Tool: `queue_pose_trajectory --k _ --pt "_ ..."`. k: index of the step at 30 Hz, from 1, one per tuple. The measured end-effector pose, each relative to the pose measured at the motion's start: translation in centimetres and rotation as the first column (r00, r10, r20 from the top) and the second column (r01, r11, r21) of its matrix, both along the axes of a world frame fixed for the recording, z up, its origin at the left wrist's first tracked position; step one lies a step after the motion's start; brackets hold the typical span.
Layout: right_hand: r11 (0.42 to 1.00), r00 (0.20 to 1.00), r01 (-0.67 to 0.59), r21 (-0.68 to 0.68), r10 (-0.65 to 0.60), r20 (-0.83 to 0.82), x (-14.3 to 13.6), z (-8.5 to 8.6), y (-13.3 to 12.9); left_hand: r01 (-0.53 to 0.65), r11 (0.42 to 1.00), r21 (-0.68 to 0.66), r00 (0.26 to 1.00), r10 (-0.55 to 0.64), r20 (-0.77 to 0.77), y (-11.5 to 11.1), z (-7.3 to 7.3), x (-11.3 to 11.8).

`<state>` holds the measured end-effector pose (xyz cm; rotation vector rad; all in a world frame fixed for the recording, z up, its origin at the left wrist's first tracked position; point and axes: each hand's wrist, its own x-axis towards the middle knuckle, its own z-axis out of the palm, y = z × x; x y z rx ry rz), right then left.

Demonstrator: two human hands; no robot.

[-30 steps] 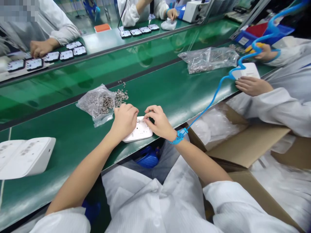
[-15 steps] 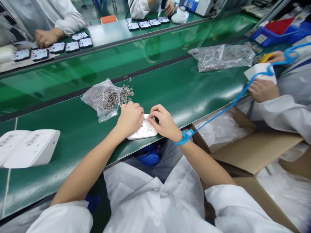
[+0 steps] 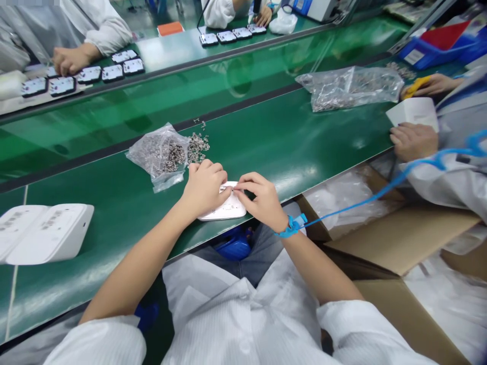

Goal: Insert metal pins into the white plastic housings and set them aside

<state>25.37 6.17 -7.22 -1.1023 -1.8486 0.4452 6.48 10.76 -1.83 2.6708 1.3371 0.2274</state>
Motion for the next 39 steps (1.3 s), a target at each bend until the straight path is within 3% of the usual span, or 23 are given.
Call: queue_pose_trajectory --k 11,18,24,29,34,39 --pt "0.998 0.999 0.002 0.060 -0.004 0.044 0.3 -0.8 -0.6 0.015 1.000 -0.021 1.000 -0.014 0.011 0.2 0.0 -0.2" --pt "0.995 0.983 -0.061 0.077 0.046 0.180 0.5 -0.6 -0.7 0.033 0.999 0.024 0.999 -0.032 -0.040 -0.2 0.2 0.2" --pt "0.996 0.997 0.011 -0.084 -0.017 -0.069 0.5 -0.4 -0.2 0.031 0.998 0.058 0.997 -0.026 -0.072 -0.4 0.1 0.4" --pt "0.978 0.999 -0.012 -0.206 0.018 0.029 -0.2 0.0 1.8 0.043 0.995 0.086 0.996 -0.036 -0.084 -0.3 0.0 0.4" --pt "0.978 0.998 -0.063 -0.198 0.062 -0.015 -0.7 -0.3 2.2 0.056 0.998 0.026 0.991 -0.052 -0.122 -0.7 0.6 0.3" --pt "0.984 0.998 -0.053 -0.171 0.045 -0.049 -0.6 -1.2 2.3 0.072 0.997 0.009 0.988 -0.070 -0.139 -0.3 0.2 0.2"
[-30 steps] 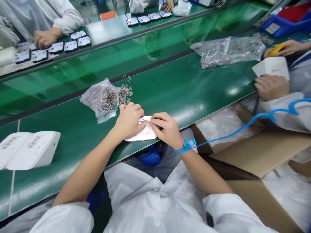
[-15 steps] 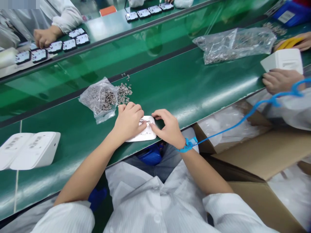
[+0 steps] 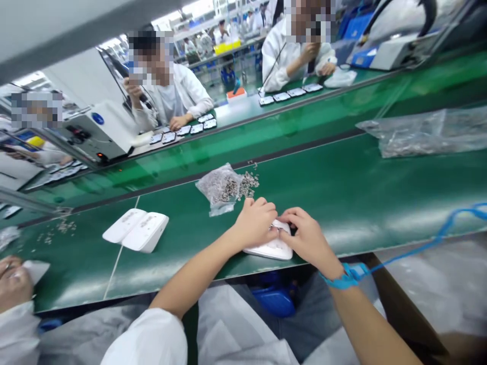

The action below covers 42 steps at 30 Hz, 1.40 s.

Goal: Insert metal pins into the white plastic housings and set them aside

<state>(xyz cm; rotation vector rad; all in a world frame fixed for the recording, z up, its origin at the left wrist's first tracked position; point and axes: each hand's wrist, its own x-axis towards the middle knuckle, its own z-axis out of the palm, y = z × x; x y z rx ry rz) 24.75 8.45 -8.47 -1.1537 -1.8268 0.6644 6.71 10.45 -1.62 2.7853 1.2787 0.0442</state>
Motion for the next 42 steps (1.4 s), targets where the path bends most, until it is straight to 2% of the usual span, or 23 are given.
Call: queue_pose_trajectory --k 4,7,9,11,13,15,19,23,25,29,34,38,42 --pt "0.995 0.996 -0.081 -0.051 0.079 -0.036 0.7 0.2 -0.5 0.020 0.999 -0.034 1.000 -0.021 -0.022 -1.2 0.3 -0.7" --pt "0.993 0.983 -0.075 -0.086 0.059 -0.173 1.3 0.1 -0.9 -0.038 0.999 -0.037 0.998 0.036 -0.047 -3.8 0.8 -3.3" --pt "0.994 0.967 -0.055 -0.100 0.028 -0.254 1.5 -0.1 -1.0 -0.153 0.987 -0.042 0.987 0.150 -0.062 -6.1 1.2 -6.2" --pt "0.993 0.960 -0.054 -0.101 0.024 -0.278 1.5 -0.2 -1.0 -0.327 0.945 -0.023 0.943 0.324 -0.078 -8.2 1.4 -9.7" --pt "0.994 0.967 -0.071 -0.083 0.049 -0.249 1.3 0.0 -1.2 -0.495 0.868 0.031 0.861 0.495 -0.117 -9.6 1.6 -13.3" --pt "0.994 0.977 -0.090 -0.063 0.075 -0.201 1.1 0.2 -1.3 -0.616 0.783 0.091 0.766 0.622 -0.163 -10.2 1.7 -16.5" --pt "0.995 0.986 -0.092 -0.025 0.088 -0.140 0.9 0.4 -1.7 -0.759 0.628 0.173 0.594 0.776 -0.211 -9.6 1.6 -20.9" --pt "0.995 0.989 -0.101 0.010 0.102 -0.112 0.8 0.3 -1.9 -0.861 0.472 0.190 0.433 0.875 -0.216 -8.7 1.5 -22.8" --pt "0.994 0.989 -0.106 0.019 0.108 -0.104 0.7 0.3 -1.9 -0.895 0.419 0.153 0.381 0.897 -0.226 -8.5 1.6 -23.3" --pt "0.993 0.990 -0.106 0.044 0.109 -0.084 0.6 0.3 -1.9 -0.922 0.375 0.094 0.346 0.908 -0.236 -8.5 1.9 -24.1" --pt "0.992 0.993 -0.101 0.080 0.106 -0.058 0.7 0.0 -1.8 -0.939 0.309 0.151 0.276 0.939 -0.206 -8.7 1.4 -25.7" --pt "0.989 0.993 -0.113 0.093 0.117 -0.036 0.7 -0.3 -1.8 -0.963 0.231 0.139 0.207 0.964 -0.168 -8.5 0.9 -28.3" --pt "0.987 0.993 -0.117 0.106 0.120 -0.021 0.8 -0.3 -1.9 -0.977 0.160 0.144 0.141 0.981 -0.132 -8.0 1.8 -31.6"
